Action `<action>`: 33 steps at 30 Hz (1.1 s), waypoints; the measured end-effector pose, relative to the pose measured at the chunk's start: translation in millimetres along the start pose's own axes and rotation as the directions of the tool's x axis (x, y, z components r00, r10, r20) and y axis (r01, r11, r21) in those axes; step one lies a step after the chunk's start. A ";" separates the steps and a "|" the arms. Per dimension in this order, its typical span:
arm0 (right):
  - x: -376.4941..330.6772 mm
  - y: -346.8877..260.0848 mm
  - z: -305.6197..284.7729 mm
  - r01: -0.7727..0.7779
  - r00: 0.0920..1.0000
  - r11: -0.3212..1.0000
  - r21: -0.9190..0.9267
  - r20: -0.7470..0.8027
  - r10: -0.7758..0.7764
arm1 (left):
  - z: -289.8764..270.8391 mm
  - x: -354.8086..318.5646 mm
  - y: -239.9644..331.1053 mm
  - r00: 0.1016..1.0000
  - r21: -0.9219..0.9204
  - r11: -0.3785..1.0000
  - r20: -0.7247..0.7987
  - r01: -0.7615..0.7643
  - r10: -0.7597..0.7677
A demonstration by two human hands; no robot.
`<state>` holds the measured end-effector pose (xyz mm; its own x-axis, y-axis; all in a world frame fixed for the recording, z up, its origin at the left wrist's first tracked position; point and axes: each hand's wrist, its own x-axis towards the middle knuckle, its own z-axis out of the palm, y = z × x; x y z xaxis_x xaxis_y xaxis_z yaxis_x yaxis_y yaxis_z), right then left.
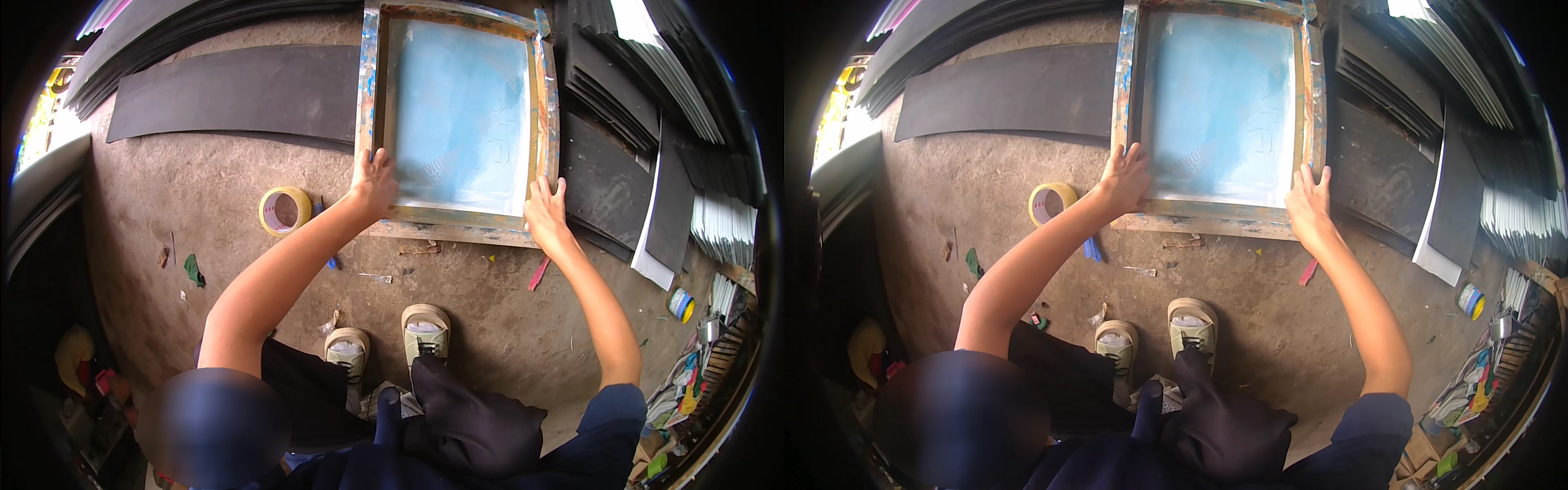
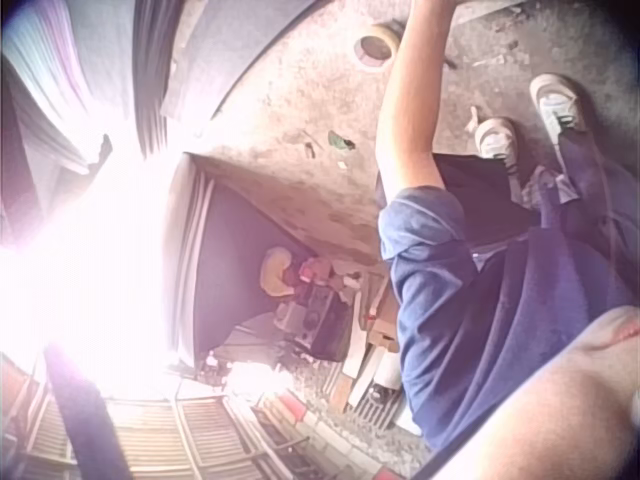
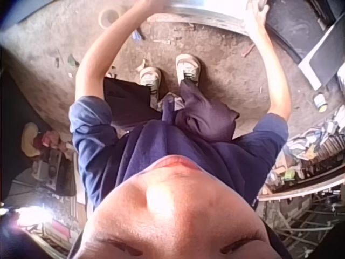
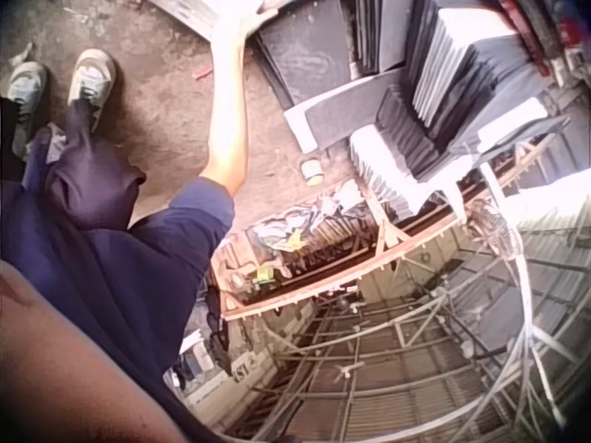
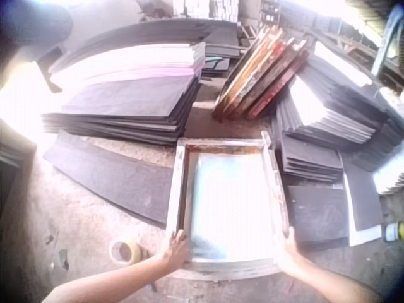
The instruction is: The person applies masking tape to the edges of a wooden frame with a blue screen, using a utility knife to cut the tape and pressing it down by hand. They repeatedly measure, cut, and smooth tape along all four sides of the frame.
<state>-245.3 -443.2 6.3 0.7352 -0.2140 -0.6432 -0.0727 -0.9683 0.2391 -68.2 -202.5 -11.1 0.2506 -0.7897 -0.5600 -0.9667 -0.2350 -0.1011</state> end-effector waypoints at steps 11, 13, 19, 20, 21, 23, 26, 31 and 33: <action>-1.4 -3.8 0.5 -0.076 0.986 0.995 -0.062 -0.156 0.066 | 3.8 -0.6 2.4 0.996 -0.022 0.999 -0.081 0.047 -0.049; -5.4 -4.1 3.6 -0.074 0.951 0.996 -0.054 -0.306 0.054 | 5.7 -3.3 -1.6 0.992 -0.056 0.998 -0.119 0.023 -0.030; -16.3 -8.9 19.4 0.280 0.923 0.725 0.629 -0.385 -0.022 | -13.3 -11.3 -3.8 0.990 -0.654 0.745 -0.130 -0.132 0.061; -13.0 -21.0 13.0 0.347 0.921 0.582 0.735 -0.383 -0.065 | -14.3 -12.0 -2.1 0.991 -0.796 0.590 -0.112 -0.134 0.075; -12.2 -29.9 6.5 0.376 0.914 0.584 0.720 -0.392 -0.105 | -15.1 -12.3 0.3 0.991 -0.904 0.410 -0.096 -0.125 0.092; -6.5 -49.1 -11.9 0.440 0.891 0.561 0.701 -0.419 -0.175 | -15.3 -10.1 6.3 0.984 -0.903 0.396 -0.123 -0.165 0.129; 4.9 -68.9 -24.5 0.472 0.881 0.512 0.718 -0.403 -0.246 | -14.2 -4.4 17.4 0.975 -0.921 0.343 -0.131 -0.187 0.179; -9.1 -82.3 -26.3 0.445 0.895 0.650 0.616 -0.329 -0.301 | -14.2 -17.3 30.1 0.979 -0.775 0.601 -0.122 -0.196 0.163; -13.4 -78.7 -16.3 0.464 0.883 0.688 0.558 -0.354 -0.309 | -14.6 -23.6 33.7 0.988 -0.600 0.787 -0.033 -0.142 0.152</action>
<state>-238.5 -362.0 7.9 0.9098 0.1562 -0.3845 -0.0843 -0.8376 -0.5398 -105.9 -200.0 10.7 0.1020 -0.8347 -0.5412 -0.7655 -0.4133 0.4931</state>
